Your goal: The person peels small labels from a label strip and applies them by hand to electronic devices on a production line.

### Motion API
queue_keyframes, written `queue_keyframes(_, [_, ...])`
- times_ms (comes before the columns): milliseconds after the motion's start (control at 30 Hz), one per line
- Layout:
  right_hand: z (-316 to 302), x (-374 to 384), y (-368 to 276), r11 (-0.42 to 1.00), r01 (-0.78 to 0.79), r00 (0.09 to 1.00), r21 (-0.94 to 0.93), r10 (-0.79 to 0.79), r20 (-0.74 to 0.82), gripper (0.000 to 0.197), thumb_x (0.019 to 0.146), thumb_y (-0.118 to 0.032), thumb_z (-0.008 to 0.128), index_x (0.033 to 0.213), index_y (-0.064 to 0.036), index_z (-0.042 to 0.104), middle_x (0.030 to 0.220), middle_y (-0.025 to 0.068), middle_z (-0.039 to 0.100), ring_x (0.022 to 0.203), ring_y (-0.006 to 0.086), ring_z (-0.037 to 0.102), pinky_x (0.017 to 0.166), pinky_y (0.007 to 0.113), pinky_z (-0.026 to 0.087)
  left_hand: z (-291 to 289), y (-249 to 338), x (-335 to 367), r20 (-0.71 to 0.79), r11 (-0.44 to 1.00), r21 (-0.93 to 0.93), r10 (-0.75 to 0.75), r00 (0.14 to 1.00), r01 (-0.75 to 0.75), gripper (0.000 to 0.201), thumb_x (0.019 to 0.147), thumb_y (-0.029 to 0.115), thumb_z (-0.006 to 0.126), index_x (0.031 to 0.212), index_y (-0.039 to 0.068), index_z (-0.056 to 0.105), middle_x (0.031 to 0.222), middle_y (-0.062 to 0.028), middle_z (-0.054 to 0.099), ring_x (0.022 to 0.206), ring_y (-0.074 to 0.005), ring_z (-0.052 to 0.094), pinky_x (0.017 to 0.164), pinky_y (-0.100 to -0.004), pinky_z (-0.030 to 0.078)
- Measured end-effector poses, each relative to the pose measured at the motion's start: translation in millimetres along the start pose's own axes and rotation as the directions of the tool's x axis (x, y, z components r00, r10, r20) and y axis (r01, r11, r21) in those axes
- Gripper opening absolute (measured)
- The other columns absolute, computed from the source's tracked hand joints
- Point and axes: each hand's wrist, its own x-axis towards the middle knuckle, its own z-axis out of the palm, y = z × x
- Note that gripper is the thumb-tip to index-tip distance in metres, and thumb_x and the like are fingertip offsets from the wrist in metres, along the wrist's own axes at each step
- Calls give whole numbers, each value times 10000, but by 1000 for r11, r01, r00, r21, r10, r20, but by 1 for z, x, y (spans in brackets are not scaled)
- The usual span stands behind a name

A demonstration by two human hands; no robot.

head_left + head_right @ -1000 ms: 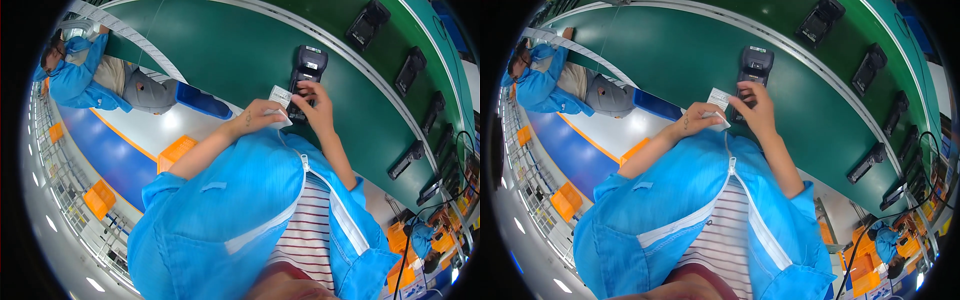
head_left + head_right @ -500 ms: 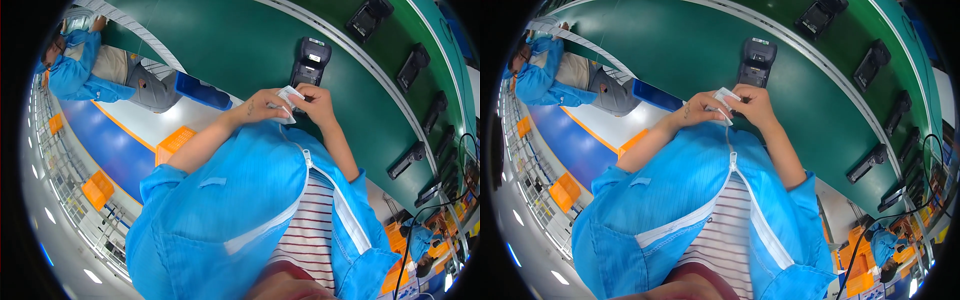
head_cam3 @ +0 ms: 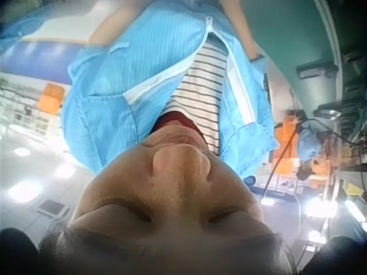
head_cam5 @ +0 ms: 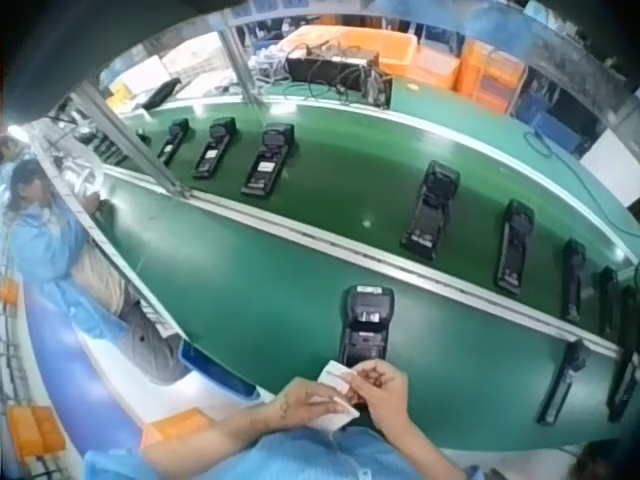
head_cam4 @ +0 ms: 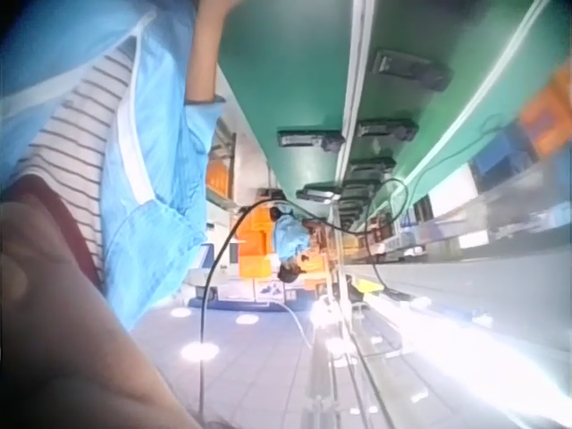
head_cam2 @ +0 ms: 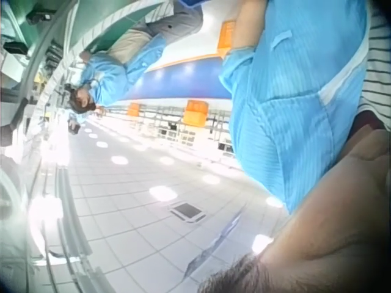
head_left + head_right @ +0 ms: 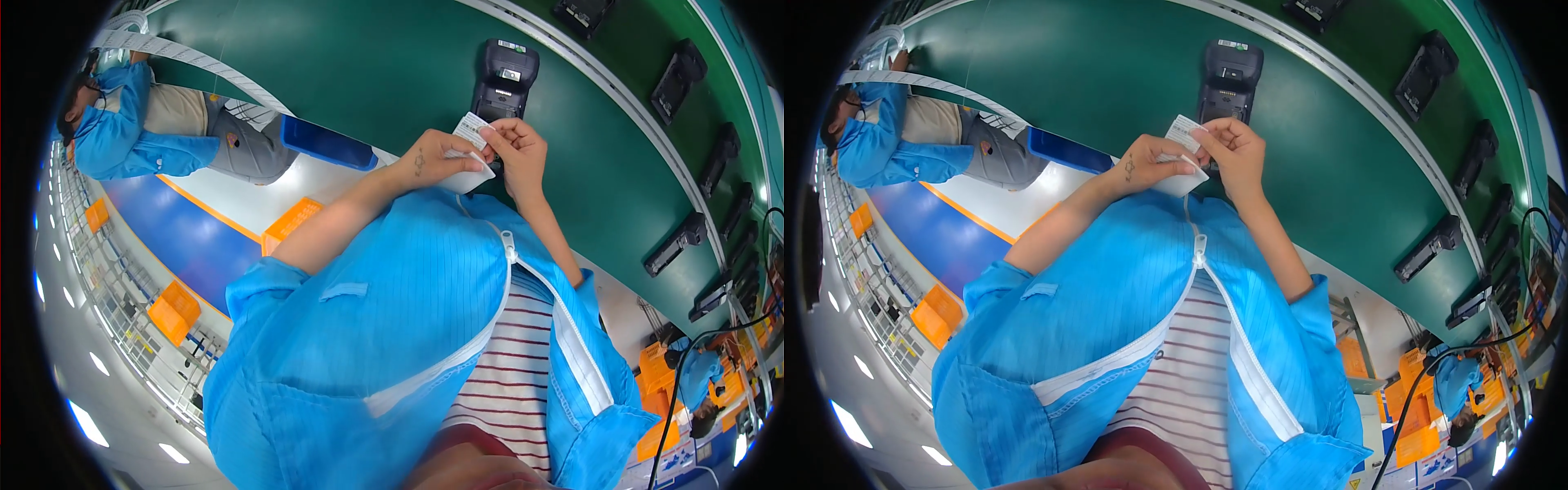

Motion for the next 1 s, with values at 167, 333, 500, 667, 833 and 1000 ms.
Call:
queue_keyframes(167, [-9, -2, 5, 949, 229, 930, -217, -279, -238, 31, 715, 4, 591, 728, 32, 588, 647, 56, 572, 549, 79, 520, 513, 171, 411, 10, -19, -5, 25, 991, 130, -37, 999, 34, 183, 716, 192, 615, 803, 30, 618, 713, -90, 605, 644, -118, 546, 603, -246, 429])
queue_keyframes(333, [-49, 10, 0, 965, 14, 963, -263, -83, -255, 77, 706, -34, 616, 735, 33, 594, 624, 42, 567, 531, 78, 515, 503, 183, 426, -1, -24, -13, -90, 975, 216, -37, 995, 56, 172, 729, 185, 600, 810, 34, 617, 704, -105, 598, 608, -120, 537, 591, -243, 426])
queue_keyframes(500, [-48, 14, 12, 889, -124, 974, -441, 23, -226, 106, 677, -67, 649, 718, 20, 603, 588, 33, 558, 494, 69, 502, 471, 180, 420, -6, -15, -16, -134, 987, 79, -127, 983, 138, 190, 745, 183, 586, 827, 14, 610, 713, -82, 597, 643, -106, 525, 602, -237, 424])
queue_keyframes(667, [-47, 13, 19, 785, -114, 963, -609, -63, -262, 139, 658, -112, 669, 695, 10, 613, 576, 41, 560, 478, 75, 508, 465, 194, 418, -2, -15, -19, -158, 976, 117, -167, 973, 186, 191, 749, 175, 584, 843, 10, 608, 748, -81, 597, 676, -108, 533, 631, -230, 423])
queue_keyframes(833, [-48, 10, 18, 737, -104, 965, -668, -87, -246, 148, 652, -126, 673, 687, 5, 615, 576, 47, 562, 476, 83, 515, 464, 204, 419, 0, -15, -20, -172, 965, 83, -230, 958, 247, 193, 751, 168, 585, 863, 13, 608, 771, -71, 599, 692, -109, 544, 647, -214, 424])
queue_keyframes(1000, [-47, 7, 17, 707, -94, 966, -701, -107, -237, 146, 648, -127, 674, 682, 2, 615, 579, 48, 558, 474, 92, 518, 463, 206, 419, 1, -14, -21, -218, 974, 66, -197, 956, 216, 215, 742, 195, 595, 840, 5, 602, 714, -77, 586, 640, -109, 527, 597, -234, 431])
